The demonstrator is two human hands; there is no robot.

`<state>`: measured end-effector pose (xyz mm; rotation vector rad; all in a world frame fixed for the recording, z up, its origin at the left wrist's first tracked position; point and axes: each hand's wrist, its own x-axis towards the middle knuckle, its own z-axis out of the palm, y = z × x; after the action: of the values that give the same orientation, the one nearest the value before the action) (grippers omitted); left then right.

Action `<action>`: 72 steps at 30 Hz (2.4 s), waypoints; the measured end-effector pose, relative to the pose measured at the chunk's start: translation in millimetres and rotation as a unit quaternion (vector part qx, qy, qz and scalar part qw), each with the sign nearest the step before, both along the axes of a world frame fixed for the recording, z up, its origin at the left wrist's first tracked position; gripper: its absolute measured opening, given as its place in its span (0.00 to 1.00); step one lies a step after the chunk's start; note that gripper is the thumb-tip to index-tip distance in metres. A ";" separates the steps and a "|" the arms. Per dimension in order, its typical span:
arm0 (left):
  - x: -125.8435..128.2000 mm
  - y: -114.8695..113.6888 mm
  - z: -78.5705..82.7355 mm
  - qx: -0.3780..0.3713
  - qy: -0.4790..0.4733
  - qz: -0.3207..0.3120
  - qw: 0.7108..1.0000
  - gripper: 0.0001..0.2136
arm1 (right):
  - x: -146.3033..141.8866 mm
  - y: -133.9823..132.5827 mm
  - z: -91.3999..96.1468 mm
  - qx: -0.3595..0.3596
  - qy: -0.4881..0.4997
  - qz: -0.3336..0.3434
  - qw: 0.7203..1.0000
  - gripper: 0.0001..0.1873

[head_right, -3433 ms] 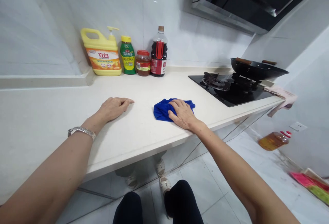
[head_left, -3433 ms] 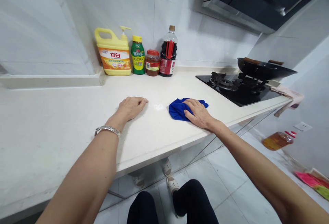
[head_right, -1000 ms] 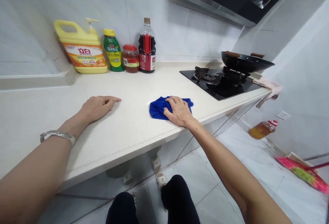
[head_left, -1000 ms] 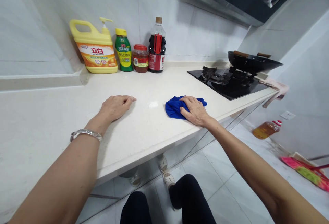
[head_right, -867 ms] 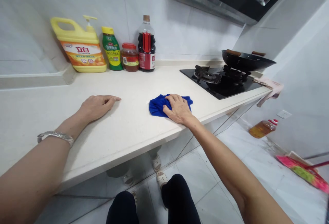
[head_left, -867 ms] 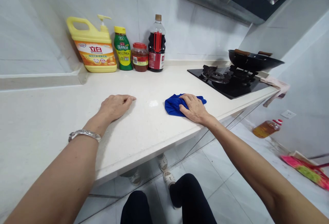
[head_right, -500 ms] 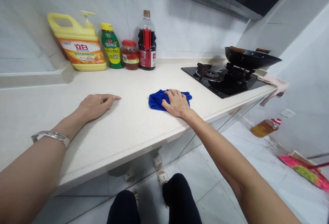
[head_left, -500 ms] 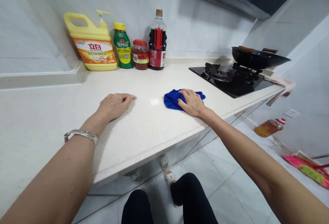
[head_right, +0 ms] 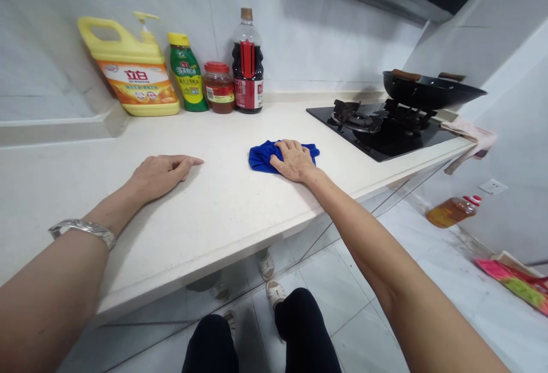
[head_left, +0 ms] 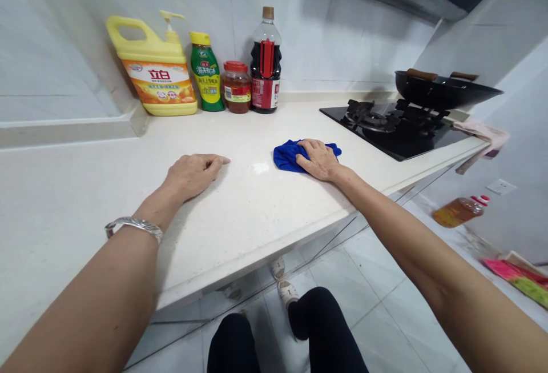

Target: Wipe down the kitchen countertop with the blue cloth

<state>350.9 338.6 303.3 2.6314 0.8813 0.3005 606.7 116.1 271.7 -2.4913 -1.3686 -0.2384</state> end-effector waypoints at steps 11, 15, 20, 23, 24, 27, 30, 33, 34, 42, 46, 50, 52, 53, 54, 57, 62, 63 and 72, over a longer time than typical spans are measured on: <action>-0.9 -2.8 2.9 -0.014 0.010 -0.001 1.000 0.24 | 13.4 11.6 -1.2 0.000 0.003 -0.004 1.000 0.32; -1.3 -2.2 2.5 -0.010 0.008 -0.005 1.000 0.24 | 19.6 16.7 -2.0 -0.002 0.005 -0.011 1.000 0.32; -2.2 -2.7 2.2 -0.016 0.004 -0.009 1.000 0.23 | 29.8 22.8 -3.0 -0.005 0.001 -0.025 1.000 0.33; -2.3 -3.3 1.9 -0.020 -0.001 -0.008 1.000 0.23 | 35.8 26.0 -3.7 -0.002 0.007 -0.032 0.999 0.34; -2.3 -3.5 1.8 -0.021 -0.003 -0.008 1.000 0.22 | 37.8 27.1 -3.9 -0.002 0.007 -0.033 0.999 0.34; -2.3 -4.4 2.0 -0.024 -0.007 -0.009 1.000 0.22 | 45.0 30.0 -4.8 0.001 0.006 -0.038 0.999 0.34; -3.0 -6.0 2.3 -0.025 -0.011 -0.014 1.000 0.21 | 55.1 31.8 -5.7 0.004 0.013 -0.041 0.999 0.35; -4.0 -7.3 2.0 -0.029 -0.023 -0.020 0.999 0.20 | 67.2 32.2 -6.2 0.009 0.015 -0.046 0.999 0.36; -4.2 -7.5 1.9 -0.030 -0.026 -0.021 0.999 0.20 | 71.0 32.2 -6.2 0.009 0.015 -0.053 0.998 0.36; -3.5 -7.0 -0.6 -0.032 -0.033 -0.026 0.999 0.19 | 96.7 20.8 -7.1 0.001 0.019 -0.123 0.992 0.37; -4.0 -6.0 -1.2 -0.036 -0.038 -0.032 0.998 0.19 | 110.7 1.6 -9.8 0.002 0.011 -0.130 0.991 0.37; -4.4 -5.6 -0.1 -0.030 -0.031 -0.031 0.999 0.20 | 117.1 -26.9 -12.7 0.000 0.005 -0.149 0.989 0.39; -4.2 -5.3 0.7 -0.021 -0.025 -0.029 0.999 0.20 | 115.8 -43.6 -14.5 0.007 -0.001 -0.160 0.987 0.38; -4.1 -5.0 1.1 -0.018 -0.021 -0.028 0.999 0.21 | 114.0 -52.2 -15.3 0.012 -0.005 -0.169 0.986 0.38; -3.9 -4.5 1.3 -0.017 -0.018 -0.026 0.999 0.21 | 111.6 -60.7 -15.9 0.018 -0.010 -0.177 0.984 0.38; -3.7 -2.2 1.5 -0.014 -0.013 -0.027 0.999 0.22 | 102.0 -84.2 -16.4 0.023 -0.019 -0.201 0.979 0.35; -5.2 -0.2 2.7 0.002 0.010 -0.035 0.999 0.24 | 82.4 -112.3 -12.6 -0.012 -0.011 -0.216 0.976 0.33; -5.8 -0.8 3.2 0.008 0.016 -0.036 0.999 0.25 | 78.4 -116.6 -11.8 -0.017 -0.010 -0.219 0.975 0.33; -13.0 -10.0 3.0 0.068 0.043 -0.052 0.995 0.29 | 36.9 -143.1 -8.9 -0.037 0.004 -0.245 0.969 0.31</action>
<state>337.9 328.5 306.3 2.8237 0.7710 0.2290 643.6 -27.0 262.8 -2.8534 -0.7464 -0.2819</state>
